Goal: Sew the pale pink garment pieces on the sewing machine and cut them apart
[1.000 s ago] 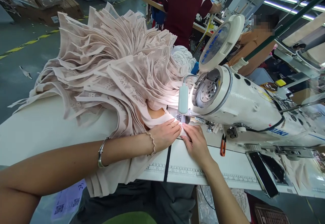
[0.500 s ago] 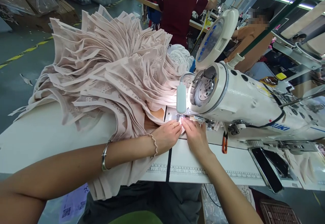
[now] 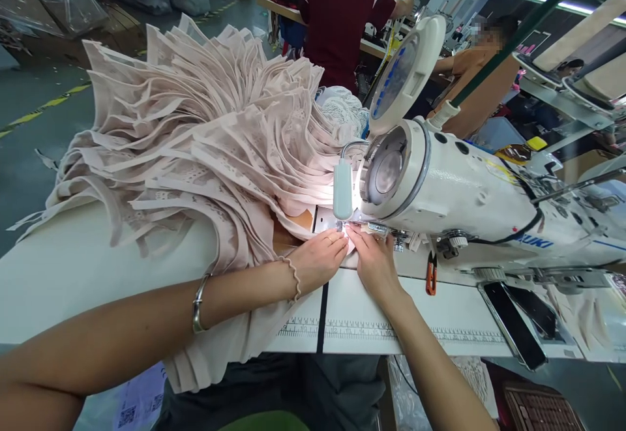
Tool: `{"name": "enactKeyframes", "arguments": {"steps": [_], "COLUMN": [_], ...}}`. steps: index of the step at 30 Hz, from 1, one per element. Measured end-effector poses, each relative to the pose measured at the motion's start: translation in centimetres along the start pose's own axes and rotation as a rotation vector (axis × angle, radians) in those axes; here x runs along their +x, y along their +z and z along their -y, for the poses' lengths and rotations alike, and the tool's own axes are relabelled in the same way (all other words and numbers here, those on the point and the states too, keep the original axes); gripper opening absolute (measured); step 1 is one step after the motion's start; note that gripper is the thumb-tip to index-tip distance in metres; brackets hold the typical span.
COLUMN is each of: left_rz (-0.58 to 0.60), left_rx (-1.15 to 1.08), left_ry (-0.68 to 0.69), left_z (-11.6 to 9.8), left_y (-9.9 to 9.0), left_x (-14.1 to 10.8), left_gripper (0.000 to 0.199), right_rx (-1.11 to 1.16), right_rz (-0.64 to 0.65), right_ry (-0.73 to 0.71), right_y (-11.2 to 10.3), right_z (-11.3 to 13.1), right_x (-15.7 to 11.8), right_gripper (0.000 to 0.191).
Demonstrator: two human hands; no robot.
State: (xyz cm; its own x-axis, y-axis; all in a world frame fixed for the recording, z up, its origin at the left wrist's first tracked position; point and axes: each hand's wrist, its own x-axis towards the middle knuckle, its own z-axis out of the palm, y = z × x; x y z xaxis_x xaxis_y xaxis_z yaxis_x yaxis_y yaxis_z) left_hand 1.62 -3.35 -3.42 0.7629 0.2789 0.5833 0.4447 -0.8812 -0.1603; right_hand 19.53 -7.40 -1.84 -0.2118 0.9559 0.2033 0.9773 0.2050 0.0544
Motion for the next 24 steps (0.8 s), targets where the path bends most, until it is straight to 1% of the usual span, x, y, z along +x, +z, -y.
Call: {"name": "enactKeyframes", "arguments": {"steps": [4, 8, 15, 20, 24], "left_rz": [0.009, 0.031, 0.042, 0.096, 0.118], "left_rx": [-0.004, -0.012, -0.034, -0.083, -0.102], "left_ry": [0.002, 0.003, -0.022, -0.05, -0.07], "left_z": [0.26, 0.51, 0.73, 0.81, 0.91], "left_y": [0.01, -0.04, -0.59, -0.94, -0.84], "left_x": [-0.01, 0.03, 0.45, 0.55, 0.51], "left_gripper": [0.031, 0.031, 0.03, 0.028, 0.026], "right_rx": [-0.006, 0.001, 0.0, -0.018, -0.026], "right_rz": [0.002, 0.003, 0.019, 0.047, 0.058], "right_ry": [0.02, 0.007, 0.028, 0.051, 0.062], "right_y": [-0.12, -0.31, -0.63, -0.64, -0.38], "right_z": [0.09, 0.12, 0.41, 0.5, 0.43], "right_x": [0.13, 0.24, 0.42, 0.5, 0.52], "right_gripper": [0.062, 0.064, 0.064, 0.065, 0.065]}}
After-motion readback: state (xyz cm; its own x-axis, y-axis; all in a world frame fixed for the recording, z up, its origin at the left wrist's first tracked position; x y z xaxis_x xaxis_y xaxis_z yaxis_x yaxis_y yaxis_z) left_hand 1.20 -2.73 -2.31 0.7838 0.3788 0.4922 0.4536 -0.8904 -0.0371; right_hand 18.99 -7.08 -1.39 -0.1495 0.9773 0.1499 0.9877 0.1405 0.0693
